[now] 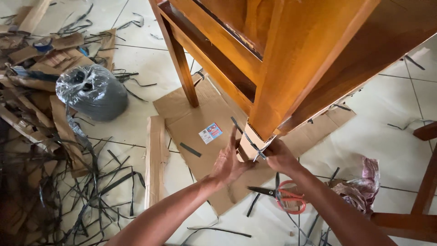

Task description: Wrap a wooden furniture leg with cardboard and secure it using plastic ties and scissors.

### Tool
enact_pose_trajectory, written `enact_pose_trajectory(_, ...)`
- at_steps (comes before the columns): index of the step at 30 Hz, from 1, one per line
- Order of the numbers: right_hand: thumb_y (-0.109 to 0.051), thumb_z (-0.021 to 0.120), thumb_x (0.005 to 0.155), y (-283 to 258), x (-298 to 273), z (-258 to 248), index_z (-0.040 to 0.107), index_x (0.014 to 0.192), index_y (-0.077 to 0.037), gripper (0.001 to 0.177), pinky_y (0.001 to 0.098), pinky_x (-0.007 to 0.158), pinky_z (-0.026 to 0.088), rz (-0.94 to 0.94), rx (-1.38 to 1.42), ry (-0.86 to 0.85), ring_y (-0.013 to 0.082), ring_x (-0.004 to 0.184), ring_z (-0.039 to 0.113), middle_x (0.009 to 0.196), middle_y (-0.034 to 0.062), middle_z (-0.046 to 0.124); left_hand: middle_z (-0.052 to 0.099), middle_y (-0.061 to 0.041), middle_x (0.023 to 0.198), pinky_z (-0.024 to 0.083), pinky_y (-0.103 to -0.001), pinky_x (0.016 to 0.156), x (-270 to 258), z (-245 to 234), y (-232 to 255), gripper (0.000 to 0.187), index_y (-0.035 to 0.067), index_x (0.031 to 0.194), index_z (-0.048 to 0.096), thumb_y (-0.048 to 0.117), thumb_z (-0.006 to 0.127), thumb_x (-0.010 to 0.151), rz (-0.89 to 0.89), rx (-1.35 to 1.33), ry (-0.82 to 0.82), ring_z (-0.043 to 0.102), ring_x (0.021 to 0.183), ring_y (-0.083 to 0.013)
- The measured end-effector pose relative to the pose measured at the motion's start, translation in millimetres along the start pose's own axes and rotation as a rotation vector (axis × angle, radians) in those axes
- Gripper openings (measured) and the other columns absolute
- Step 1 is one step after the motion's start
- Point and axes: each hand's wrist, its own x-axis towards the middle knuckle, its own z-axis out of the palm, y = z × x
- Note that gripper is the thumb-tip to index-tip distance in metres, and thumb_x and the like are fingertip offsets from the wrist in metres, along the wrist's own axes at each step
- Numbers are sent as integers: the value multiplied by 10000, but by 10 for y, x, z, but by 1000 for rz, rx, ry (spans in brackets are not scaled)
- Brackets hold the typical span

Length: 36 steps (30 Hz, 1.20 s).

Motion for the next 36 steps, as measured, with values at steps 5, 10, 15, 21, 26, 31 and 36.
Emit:
enact_pose_trajectory(5, 92, 614, 812, -641, 38, 506, 661, 1173, 24, 370, 317, 821, 579, 110, -692, 7, 164, 978, 731, 1104, 106, 782, 475, -386, 1453, 389, -737, 1095, 158, 116, -475, 1293, 28, 1623, -19, -75, 848, 669, 137, -281, 47, 438, 1366, -597)
enact_pose_trajectory(10, -75, 613, 893, -273, 161, 54, 706, 1209, -103, 330, 452, 1031, 506, -91, -787, -153, 315, 1078, 716, 1245, 137, 762, 505, -235, 1456, 522, -555, 1046, 115, -66, -753, 1167, 165, 1668, 76, -70, 752, 746, 158, -185, 62, 581, 1292, -437)
enact_pose_trajectory(15, -33, 663, 901, -524, 115, 238, 630, 1323, -230, 467, 470, 1118, 437, 156, -1392, -148, 290, 1179, 688, 1295, 97, 731, 492, -322, 1376, 570, -594, 984, 116, -227, -596, 903, 86, 1650, 147, -119, 489, 839, 240, -136, 169, 637, 1173, -473)
enact_pose_trajectory(21, 3, 627, 818, -668, 50, 413, 698, 1170, -106, 375, 540, 951, 508, -10, -1578, -152, 368, 1012, 703, 1092, 183, 745, 678, -177, 1219, 617, -340, 699, 194, -193, -465, 460, 165, 1416, 640, 81, 583, 967, 442, 97, 218, 749, 939, -281)
enact_pose_trajectory(26, -110, 638, 861, -395, 151, 169, 723, 1046, -138, 205, 464, 695, 562, -112, -1463, -70, 337, 767, 698, 908, 149, 720, 782, -32, 894, 606, -307, 633, 158, -136, -575, 258, 307, 1164, 795, 192, 674, 968, 279, 229, 224, 743, 785, -186)
enact_pose_trajectory(31, -172, 630, 895, -673, -64, 528, 672, 970, -79, 127, 395, 585, 519, -46, -1195, 120, 259, 641, 616, 773, 104, 691, 798, -79, 866, 604, -438, 738, -58, -152, -419, 106, 192, 989, 757, 197, 670, 928, 62, 241, 263, 779, 816, -311)
enact_pose_trajectory(36, -149, 660, 870, -804, -397, 707, 731, 1083, -102, 230, 423, 635, 647, -144, -1502, 176, 369, 745, 770, 850, 183, 716, 807, -88, 833, 597, -447, 744, -158, 110, -756, 123, 163, 994, 698, 254, 648, 927, -65, 176, 204, 797, 763, -294)
